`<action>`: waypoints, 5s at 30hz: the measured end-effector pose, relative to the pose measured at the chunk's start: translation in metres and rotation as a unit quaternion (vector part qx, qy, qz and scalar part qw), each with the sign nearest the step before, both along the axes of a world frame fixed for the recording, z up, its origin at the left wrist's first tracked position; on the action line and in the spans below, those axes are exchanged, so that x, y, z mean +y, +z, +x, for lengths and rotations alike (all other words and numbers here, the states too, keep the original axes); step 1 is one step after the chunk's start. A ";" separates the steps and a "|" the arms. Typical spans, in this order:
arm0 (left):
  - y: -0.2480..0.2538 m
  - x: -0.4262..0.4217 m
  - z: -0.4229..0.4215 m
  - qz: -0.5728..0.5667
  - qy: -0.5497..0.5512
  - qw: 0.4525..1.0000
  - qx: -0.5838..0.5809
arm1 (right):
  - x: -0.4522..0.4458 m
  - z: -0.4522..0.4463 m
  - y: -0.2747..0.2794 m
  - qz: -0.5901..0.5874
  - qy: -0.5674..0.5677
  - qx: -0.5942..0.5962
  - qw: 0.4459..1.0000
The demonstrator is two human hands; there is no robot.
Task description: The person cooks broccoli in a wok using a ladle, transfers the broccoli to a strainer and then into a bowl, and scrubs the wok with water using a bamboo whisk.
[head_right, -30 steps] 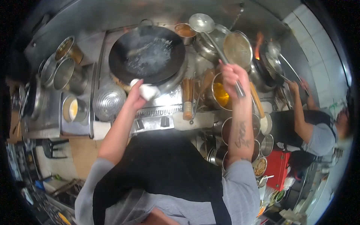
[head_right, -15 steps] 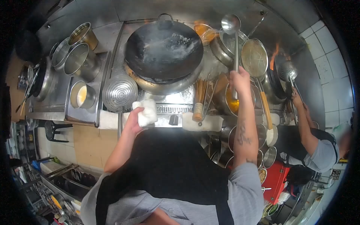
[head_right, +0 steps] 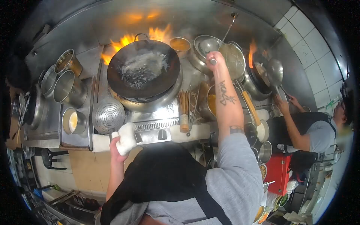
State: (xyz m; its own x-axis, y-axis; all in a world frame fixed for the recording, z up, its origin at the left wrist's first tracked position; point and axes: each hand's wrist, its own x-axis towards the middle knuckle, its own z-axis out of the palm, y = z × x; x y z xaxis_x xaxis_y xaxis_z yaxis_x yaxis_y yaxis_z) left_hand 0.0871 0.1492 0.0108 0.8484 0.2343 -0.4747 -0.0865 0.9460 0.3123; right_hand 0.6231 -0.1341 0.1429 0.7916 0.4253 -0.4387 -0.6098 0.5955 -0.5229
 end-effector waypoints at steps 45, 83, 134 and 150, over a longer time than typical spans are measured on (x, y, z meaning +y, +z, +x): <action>-0.005 -0.004 0.015 0.059 -0.044 0.995 0.061 | 0.033 -0.298 -0.089 -0.440 0.262 -0.567 0.645; 0.015 0.003 0.206 0.114 -0.122 0.981 0.099 | -0.002 -0.288 -0.220 -0.723 0.314 -0.289 0.543; -0.004 -0.020 0.216 0.131 0.063 0.976 0.163 | 0.218 -0.063 -0.040 -0.626 0.557 -0.542 -0.067; 0.006 -0.013 0.210 0.151 0.015 0.972 0.180 | 0.290 -0.082 -0.064 -0.654 0.415 -0.504 0.381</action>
